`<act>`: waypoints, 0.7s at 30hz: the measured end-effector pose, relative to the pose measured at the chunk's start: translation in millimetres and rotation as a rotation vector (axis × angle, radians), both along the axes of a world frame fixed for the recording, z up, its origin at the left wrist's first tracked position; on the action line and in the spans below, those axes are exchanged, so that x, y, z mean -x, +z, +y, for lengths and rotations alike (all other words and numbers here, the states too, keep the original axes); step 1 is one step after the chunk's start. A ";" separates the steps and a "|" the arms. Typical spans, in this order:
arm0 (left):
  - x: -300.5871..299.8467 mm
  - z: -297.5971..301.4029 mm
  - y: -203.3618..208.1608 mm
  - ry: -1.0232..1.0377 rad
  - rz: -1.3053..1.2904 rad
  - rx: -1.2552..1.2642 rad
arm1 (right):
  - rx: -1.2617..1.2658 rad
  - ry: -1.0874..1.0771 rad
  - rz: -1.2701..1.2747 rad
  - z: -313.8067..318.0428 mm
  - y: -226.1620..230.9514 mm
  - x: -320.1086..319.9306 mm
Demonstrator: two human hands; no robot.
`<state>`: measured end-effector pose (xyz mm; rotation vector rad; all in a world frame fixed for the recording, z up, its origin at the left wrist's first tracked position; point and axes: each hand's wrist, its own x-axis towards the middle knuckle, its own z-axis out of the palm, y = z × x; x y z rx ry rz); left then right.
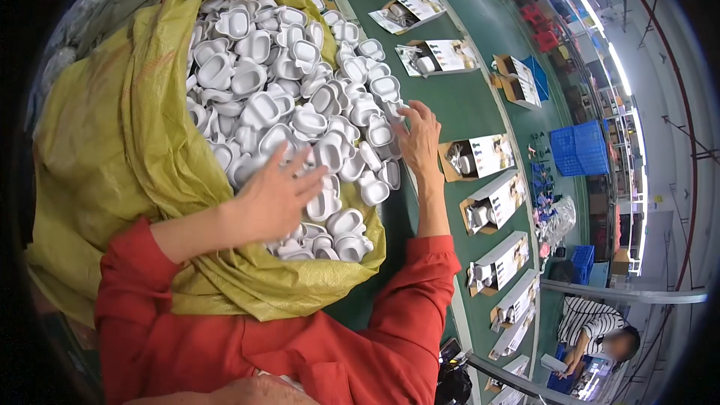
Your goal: Picking small white plastic components from a large sack and placing them into individual packaging boxes on a production line.
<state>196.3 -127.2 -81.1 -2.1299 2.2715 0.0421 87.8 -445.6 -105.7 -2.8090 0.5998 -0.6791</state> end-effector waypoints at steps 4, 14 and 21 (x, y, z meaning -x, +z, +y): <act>-23.7 -16.6 -18.4 0.085 0.057 0.172 | 0.028 0.053 0.031 -3.4 -7.9 -9.8; -37.2 -21.2 -31.8 0.179 0.187 0.354 | 0.173 -0.331 0.094 -74.0 11.0 -25.0; -35.2 -23.1 -27.6 0.153 0.196 0.366 | 0.513 -0.670 0.214 -127.8 2.6 1.6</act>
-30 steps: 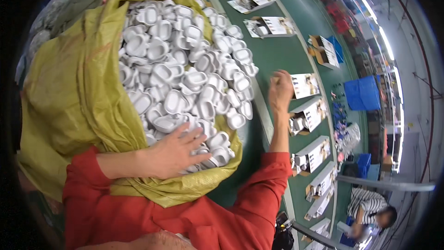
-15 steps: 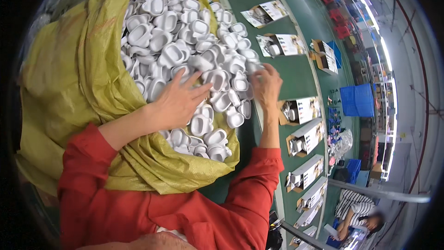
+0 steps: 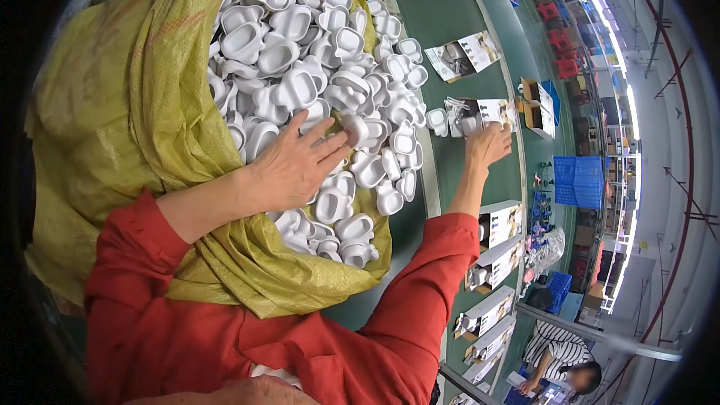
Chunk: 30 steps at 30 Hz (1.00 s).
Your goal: Picking small white plastic components from a large sack and placing them into individual packaging boxes on a production line.
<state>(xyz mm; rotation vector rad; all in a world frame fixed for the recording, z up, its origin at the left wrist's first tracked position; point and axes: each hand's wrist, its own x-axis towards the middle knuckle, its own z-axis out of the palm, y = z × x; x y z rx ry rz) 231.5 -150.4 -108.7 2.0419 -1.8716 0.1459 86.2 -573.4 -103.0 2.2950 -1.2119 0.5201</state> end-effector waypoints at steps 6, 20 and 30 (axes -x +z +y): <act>-2.5 4.7 -0.8 0.021 0.006 -0.051 | -0.794 0.617 -0.241 80.7 -1.5 7.1; 16.7 26.7 16.6 0.019 0.163 0.000 | -0.222 0.507 -0.222 25.9 -16.2 -24.1; 2.7 24.7 23.4 0.101 0.199 0.131 | 0.113 0.357 0.023 -4.9 -16.2 -17.5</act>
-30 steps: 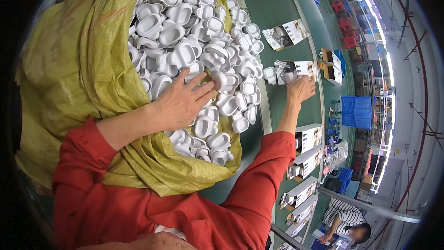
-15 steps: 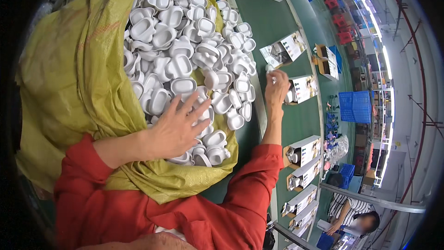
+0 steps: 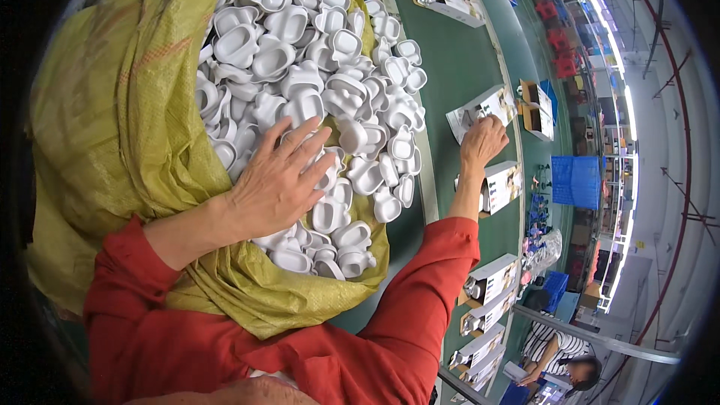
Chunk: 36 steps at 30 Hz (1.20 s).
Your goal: Picking small white plastic components from a large sack and placing them into individual packaging boxes on a production line.
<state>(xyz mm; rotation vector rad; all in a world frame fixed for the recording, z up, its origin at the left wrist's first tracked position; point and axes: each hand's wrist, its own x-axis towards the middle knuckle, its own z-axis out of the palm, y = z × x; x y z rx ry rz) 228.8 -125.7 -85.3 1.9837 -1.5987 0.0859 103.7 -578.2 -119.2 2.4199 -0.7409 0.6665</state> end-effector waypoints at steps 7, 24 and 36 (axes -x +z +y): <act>-9.5 -0.1 2.5 0.097 -0.015 -0.020 | -0.056 -0.341 0.014 5.4 1.9 10.5; -11.2 4.7 -5.4 0.198 0.064 -0.174 | -1.013 0.343 0.187 94.7 -11.8 -186.5; -9.1 -0.5 -6.6 0.191 -0.004 -0.200 | -0.815 0.186 -0.144 103.4 -27.3 -57.3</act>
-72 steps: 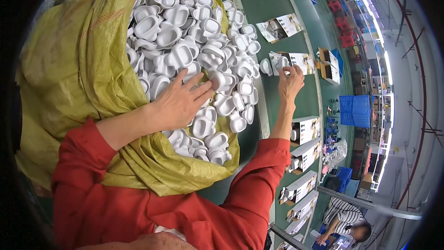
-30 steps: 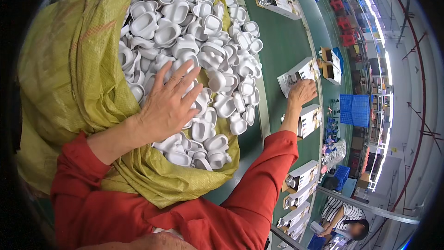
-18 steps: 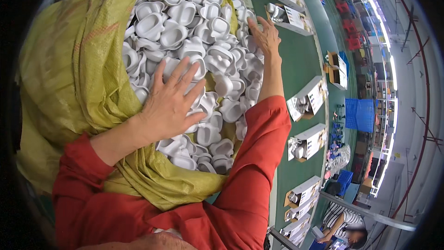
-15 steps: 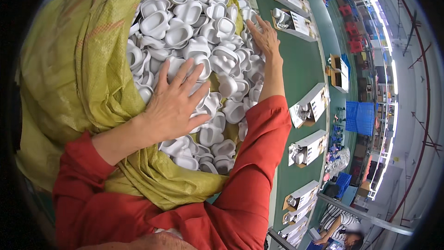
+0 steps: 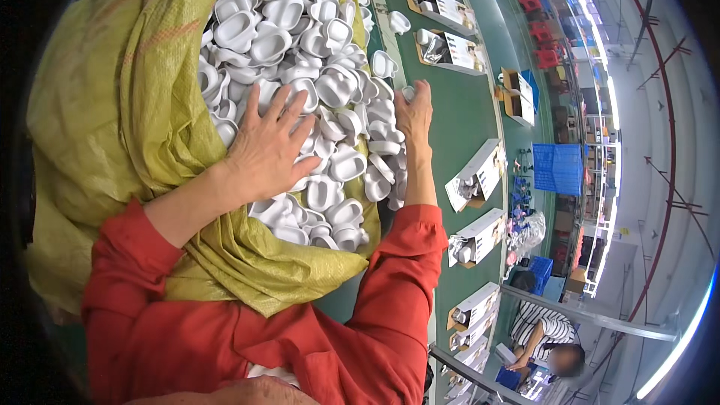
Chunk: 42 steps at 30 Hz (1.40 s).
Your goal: Picking small white plastic components from a large sack and placing them into individual packaging boxes on a production line.
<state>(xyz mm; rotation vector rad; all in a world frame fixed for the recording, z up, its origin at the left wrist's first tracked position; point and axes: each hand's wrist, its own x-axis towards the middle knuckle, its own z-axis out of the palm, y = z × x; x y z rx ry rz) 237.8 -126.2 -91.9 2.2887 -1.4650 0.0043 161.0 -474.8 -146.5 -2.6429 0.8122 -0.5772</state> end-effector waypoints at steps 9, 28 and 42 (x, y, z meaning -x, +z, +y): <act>3.6 0.7 -1.9 0.006 -0.016 -0.024 | 0.044 -0.030 0.084 11.2 23.1 30.6; 1.5 -0.7 1.2 0.010 -0.019 -0.080 | 0.292 -0.336 0.240 -81.3 36.2 71.5; 2.3 -1.6 1.8 0.008 -0.021 -0.054 | 0.133 0.044 0.160 9.1 33.3 116.6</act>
